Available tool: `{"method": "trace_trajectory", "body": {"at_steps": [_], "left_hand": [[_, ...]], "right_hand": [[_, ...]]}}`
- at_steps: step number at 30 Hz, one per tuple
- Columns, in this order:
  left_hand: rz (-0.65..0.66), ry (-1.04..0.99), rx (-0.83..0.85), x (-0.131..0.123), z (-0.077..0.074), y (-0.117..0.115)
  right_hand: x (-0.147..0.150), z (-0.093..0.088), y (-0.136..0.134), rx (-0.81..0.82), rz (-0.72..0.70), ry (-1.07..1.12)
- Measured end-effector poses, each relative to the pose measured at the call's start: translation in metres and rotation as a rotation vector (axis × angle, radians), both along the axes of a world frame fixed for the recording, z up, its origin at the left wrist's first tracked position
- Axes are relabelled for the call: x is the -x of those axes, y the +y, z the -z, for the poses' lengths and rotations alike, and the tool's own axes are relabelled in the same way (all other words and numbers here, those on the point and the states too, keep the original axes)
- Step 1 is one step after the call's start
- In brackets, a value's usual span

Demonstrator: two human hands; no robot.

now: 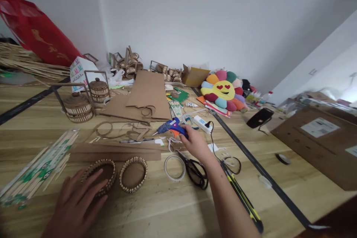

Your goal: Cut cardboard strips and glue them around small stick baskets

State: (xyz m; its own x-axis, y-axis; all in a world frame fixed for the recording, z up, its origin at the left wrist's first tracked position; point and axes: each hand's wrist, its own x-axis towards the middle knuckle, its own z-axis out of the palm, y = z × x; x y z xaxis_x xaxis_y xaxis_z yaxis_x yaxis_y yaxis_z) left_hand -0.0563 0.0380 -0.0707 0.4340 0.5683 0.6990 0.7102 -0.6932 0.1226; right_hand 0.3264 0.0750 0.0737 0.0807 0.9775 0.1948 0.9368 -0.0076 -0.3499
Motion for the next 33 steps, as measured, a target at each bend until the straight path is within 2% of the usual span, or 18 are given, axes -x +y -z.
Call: {"method": "trace_trajectory", "body": {"at_steps": [3, 7, 10, 12, 13, 16, 17, 19, 21, 24, 28, 31, 33], "left_hand": [[-0.005, 0.006, 0.009, 0.000, 0.000, 0.000], [-0.002, 0.033, -0.014, -0.001, 0.000, 0.000], [-0.046, 0.049, -0.027, 0.001, 0.002, 0.002], [-0.078, 0.056, -0.025, 0.003, 0.003, 0.004], [-0.086, 0.058, -0.022, 0.005, 0.004, 0.006], [-0.087, 0.044, -0.021, 0.007, 0.005, 0.009], [-0.088, 0.039, -0.020, 0.007, 0.005, 0.010], [-0.092, 0.038, 0.002, 0.007, 0.003, 0.010], [-0.086, 0.036, 0.037, 0.006, 0.000, 0.009], [-0.073, 0.021, 0.074, 0.004, -0.004, 0.008], [-0.064, -0.010, 0.102, 0.004, -0.006, 0.008], [-0.065, -0.031, 0.114, 0.003, -0.005, 0.007], [-0.070, -0.035, 0.120, 0.002, -0.004, 0.007]], "right_hand": [[-0.008, -0.025, -0.026, -0.117, -0.017, 0.028], [-0.011, -0.054, -0.067, -0.266, 0.051, -0.032], [-0.004, -0.060, -0.097, -0.446, 0.156, -0.064], [0.008, -0.049, -0.112, -0.453, 0.250, 0.050], [0.016, -0.038, -0.117, -0.381, 0.276, 0.170], [0.048, 0.008, -0.121, 0.090, 0.156, 0.712], [0.061, 0.023, -0.119, 0.199, 0.125, 0.879], [0.085, 0.050, -0.112, 0.277, 0.105, 1.049], [0.104, 0.066, -0.102, 0.334, 0.059, 1.129], [0.119, 0.076, -0.086, 0.340, 0.049, 1.229], [0.119, 0.077, -0.074, 0.318, 0.046, 1.457], [0.116, 0.075, -0.074, 0.461, -0.040, 1.605], [0.117, 0.075, -0.076, 0.599, -0.115, 1.598]]}}
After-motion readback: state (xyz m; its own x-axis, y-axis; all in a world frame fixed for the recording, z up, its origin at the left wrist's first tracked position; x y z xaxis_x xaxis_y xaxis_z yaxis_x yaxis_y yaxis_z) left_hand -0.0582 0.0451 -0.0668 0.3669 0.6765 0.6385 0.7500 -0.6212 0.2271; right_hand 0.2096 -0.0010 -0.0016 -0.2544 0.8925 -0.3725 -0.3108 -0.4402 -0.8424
